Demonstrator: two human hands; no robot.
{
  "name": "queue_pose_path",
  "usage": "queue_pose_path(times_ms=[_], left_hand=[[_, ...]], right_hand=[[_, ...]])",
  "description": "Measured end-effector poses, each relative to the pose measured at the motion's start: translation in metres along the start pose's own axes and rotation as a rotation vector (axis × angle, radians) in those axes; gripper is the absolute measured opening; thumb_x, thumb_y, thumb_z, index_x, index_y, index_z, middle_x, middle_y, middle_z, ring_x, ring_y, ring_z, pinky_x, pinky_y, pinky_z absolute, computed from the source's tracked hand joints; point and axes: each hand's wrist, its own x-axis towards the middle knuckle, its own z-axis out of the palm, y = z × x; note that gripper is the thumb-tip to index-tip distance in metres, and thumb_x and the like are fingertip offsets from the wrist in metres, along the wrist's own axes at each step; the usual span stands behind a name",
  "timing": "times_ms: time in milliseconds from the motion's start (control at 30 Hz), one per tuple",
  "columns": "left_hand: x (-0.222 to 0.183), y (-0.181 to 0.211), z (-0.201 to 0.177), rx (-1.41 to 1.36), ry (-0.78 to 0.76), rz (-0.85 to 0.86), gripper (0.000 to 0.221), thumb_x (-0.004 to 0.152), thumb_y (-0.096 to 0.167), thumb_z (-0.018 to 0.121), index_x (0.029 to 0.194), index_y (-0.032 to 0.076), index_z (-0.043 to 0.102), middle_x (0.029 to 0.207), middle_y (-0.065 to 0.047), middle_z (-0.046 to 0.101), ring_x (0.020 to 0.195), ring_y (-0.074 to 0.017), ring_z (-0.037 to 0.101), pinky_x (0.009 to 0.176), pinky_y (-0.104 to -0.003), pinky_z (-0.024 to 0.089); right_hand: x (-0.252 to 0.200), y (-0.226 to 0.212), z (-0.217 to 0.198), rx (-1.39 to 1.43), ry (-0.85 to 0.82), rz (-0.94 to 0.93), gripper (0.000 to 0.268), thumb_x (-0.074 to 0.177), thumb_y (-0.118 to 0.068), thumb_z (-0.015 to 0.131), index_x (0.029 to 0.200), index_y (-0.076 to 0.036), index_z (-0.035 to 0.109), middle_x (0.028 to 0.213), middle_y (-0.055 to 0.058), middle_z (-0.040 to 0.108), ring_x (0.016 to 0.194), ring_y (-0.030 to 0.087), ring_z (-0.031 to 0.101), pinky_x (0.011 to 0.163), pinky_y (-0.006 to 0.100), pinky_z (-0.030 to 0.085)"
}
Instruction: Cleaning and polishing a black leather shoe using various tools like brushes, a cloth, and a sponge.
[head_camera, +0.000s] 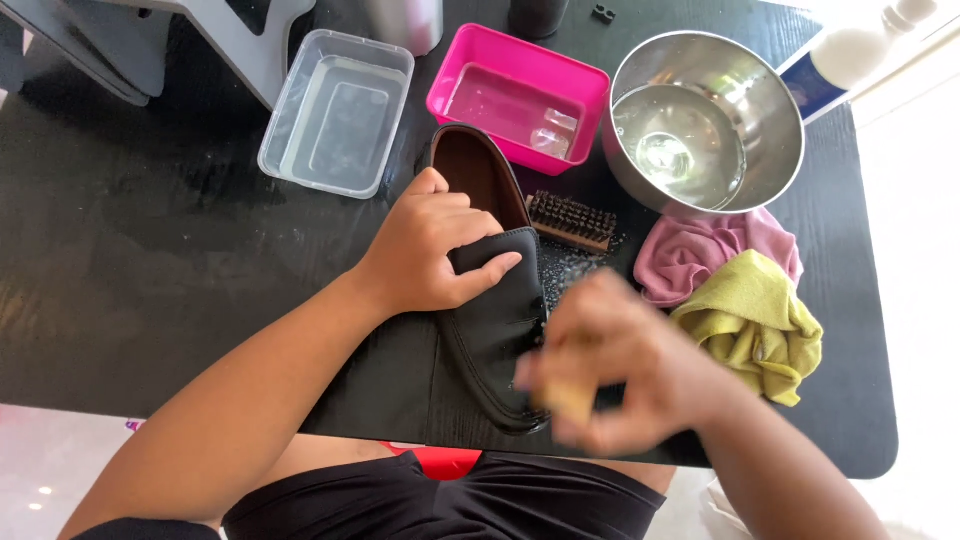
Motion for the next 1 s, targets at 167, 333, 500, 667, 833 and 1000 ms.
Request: queue_pose_path(times_ms=[167,333,500,667,833,1000], left_hand=[[-0.001,0.001,0.0,0.007,0.002,0.011,0.027,0.095,0.032,0.073,0.082,0.008,0.066,0.063,0.001,0.054,0.057,-0.0211,0.045,0.075,-0.038,0.033],[-0.001,-0.001,0.001,-0.009,0.002,0.009,0.026,0.094,0.03,0.073,0.083,0.007,0.067,0.062,0.001,0.055,0.057,-0.0206,0.045,0.075,-0.038,0.033],[-0.001,0.001,0.0,-0.013,-0.001,0.021,0.026,0.095,0.03,0.073,0.082,0.008,0.066,0.063,0.001,0.054,0.057,-0.0205,0.043,0.075,-0.038,0.033],[-0.001,0.0,-0.001,-0.01,-0.023,0.006,0.026,0.095,0.031,0.071,0.082,0.008,0.066,0.062,0.001,0.054,0.056,-0.021,0.045,0.074,-0.038,0.032],[0.004,0.0,-0.004,-0.001,-0.025,0.022,0.028,0.095,0.032,0.072,0.081,0.009,0.065,0.061,0.001,0.052,0.056,-0.0208,0.046,0.075,-0.038,0.033],[0.001,0.0,-0.001,-0.002,-0.028,-0.001,0.028,0.095,0.033,0.071,0.082,0.01,0.065,0.062,0.001,0.054,0.056,-0.0207,0.047,0.075,-0.038,0.033]], right_hand=[[0.004,0.009,0.001,-0.006,-0.012,0.029,0.025,0.087,-0.029,0.072,0.106,-0.014,0.079,0.095,0.002,0.066,0.086,0.022,0.063,0.086,0.041,0.046],[-0.001,-0.002,0.0,0.114,-0.049,0.016,0.032,0.088,-0.041,0.074,0.112,-0.02,0.078,0.1,0.002,0.059,0.092,0.025,0.06,0.088,0.04,0.047],[0.001,0.008,0.001,0.075,-0.047,0.01,0.024,0.09,-0.034,0.066,0.101,-0.016,0.078,0.096,0.002,0.065,0.086,0.024,0.063,0.085,0.043,0.041],[0.0,-0.004,-0.005,0.267,-0.08,-0.062,0.034,0.092,-0.046,0.067,0.11,-0.02,0.077,0.1,0.0,0.059,0.089,0.022,0.063,0.092,0.042,0.044],[-0.009,0.017,0.002,0.072,-0.025,0.052,0.032,0.085,-0.039,0.079,0.114,-0.023,0.077,0.103,0.001,0.06,0.094,0.025,0.058,0.09,0.041,0.045],[0.001,0.0,-0.003,0.196,-0.032,-0.053,0.034,0.091,-0.048,0.066,0.108,-0.02,0.076,0.098,-0.001,0.06,0.089,0.021,0.064,0.09,0.04,0.043]])
